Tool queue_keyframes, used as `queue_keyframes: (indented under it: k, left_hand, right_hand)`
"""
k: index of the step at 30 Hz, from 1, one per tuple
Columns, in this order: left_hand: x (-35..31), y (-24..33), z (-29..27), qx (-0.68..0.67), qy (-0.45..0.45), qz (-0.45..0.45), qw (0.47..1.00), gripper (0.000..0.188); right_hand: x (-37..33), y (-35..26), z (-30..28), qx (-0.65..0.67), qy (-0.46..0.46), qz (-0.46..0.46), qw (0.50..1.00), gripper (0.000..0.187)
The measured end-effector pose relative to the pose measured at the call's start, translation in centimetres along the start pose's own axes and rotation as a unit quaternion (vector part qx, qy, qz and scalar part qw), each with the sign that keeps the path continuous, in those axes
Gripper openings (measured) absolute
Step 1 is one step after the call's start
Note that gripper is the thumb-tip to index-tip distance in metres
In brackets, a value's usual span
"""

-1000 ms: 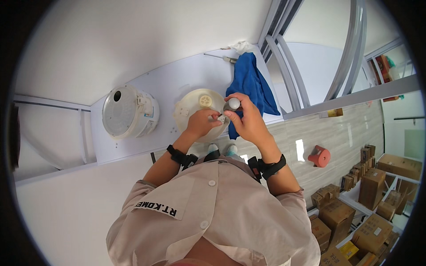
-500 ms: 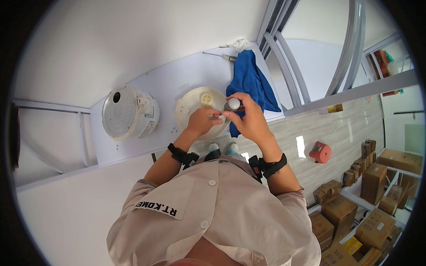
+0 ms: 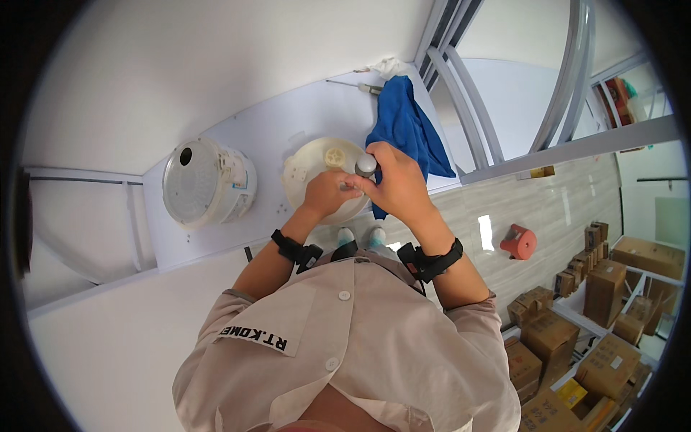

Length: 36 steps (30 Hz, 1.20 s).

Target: The person uses a screwdriver to remove screws from a white circular appliance component, then flips it over and continues unscrewing additional fasteners. They handle the component and a separate lid, placing parts on the work surface.

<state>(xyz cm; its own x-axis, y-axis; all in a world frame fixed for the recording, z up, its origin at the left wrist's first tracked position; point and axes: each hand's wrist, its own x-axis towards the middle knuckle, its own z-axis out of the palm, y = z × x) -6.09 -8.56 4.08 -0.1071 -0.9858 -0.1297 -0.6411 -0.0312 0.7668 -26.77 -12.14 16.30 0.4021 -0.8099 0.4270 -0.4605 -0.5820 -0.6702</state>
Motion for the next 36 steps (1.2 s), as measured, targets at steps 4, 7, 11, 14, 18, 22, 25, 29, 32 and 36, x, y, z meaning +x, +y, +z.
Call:
queue_keyframes:
  k: [4, 7, 11, 14, 18, 22, 25, 29, 32, 36]
  left_hand:
    - [0.1, 0.3, 0.0, 0.011, 0.019, -0.018, 1.000, 0.027]
    - [0.0, 0.4, 0.1, 0.003, 0.027, -0.015, 1.000, 0.030]
    - [-0.1, 0.4, -0.1, -0.001, 0.014, -0.022, 1.000, 0.032]
    - [-0.1, 0.3, -0.2, -0.007, 0.012, -0.018, 1.000, 0.033]
    - [-0.1, 0.1, -0.1, -0.009, 0.019, -0.005, 1.000, 0.032]
    - [-0.4, -0.1, 0.0, -0.029, 0.024, 0.009, 0.999, 0.030]
    - [-0.4, 0.0, -0.2, -0.024, 0.015, 0.012, 1.000, 0.029]
    - [-0.4, 0.0, 0.4, -0.023, 0.027, -0.005, 0.999, 0.029]
    - [0.1, -0.1, 0.1, -0.009, 0.003, -0.009, 1.000, 0.029]
    - [0.1, -0.7, 0.0, 0.001, -0.001, -0.002, 1.000, 0.031]
  right_hand:
    - [0.4, -0.2, -0.4, -0.023, -0.004, -0.005, 1.000, 0.053]
    - [0.4, -0.2, -0.8, -0.036, -0.027, 0.015, 0.999, 0.050]
    - [0.9, 0.3, -1.9, 0.032, -0.138, -0.031, 0.989, 0.046]
    - [1.1, -0.1, -2.5, 0.121, -0.186, 0.010, 0.975, 0.046]
    - [1.2, -0.6, -2.0, 0.101, -0.134, -0.003, 0.986, 0.047]
    - [1.5, -1.6, -2.0, 0.005, -0.082, -0.037, 0.996, 0.040]
    - [1.4, -1.3, -1.6, 0.014, -0.075, 0.007, 0.997, 0.042]
    - [1.7, -1.8, -2.0, 0.049, -0.077, 0.003, 0.996, 0.052]
    - [1.8, -1.3, -2.3, 0.109, -0.117, 0.004, 0.987, 0.058]
    - [2.2, -0.9, -1.5, 0.095, -0.098, -0.090, 0.987, 0.051]
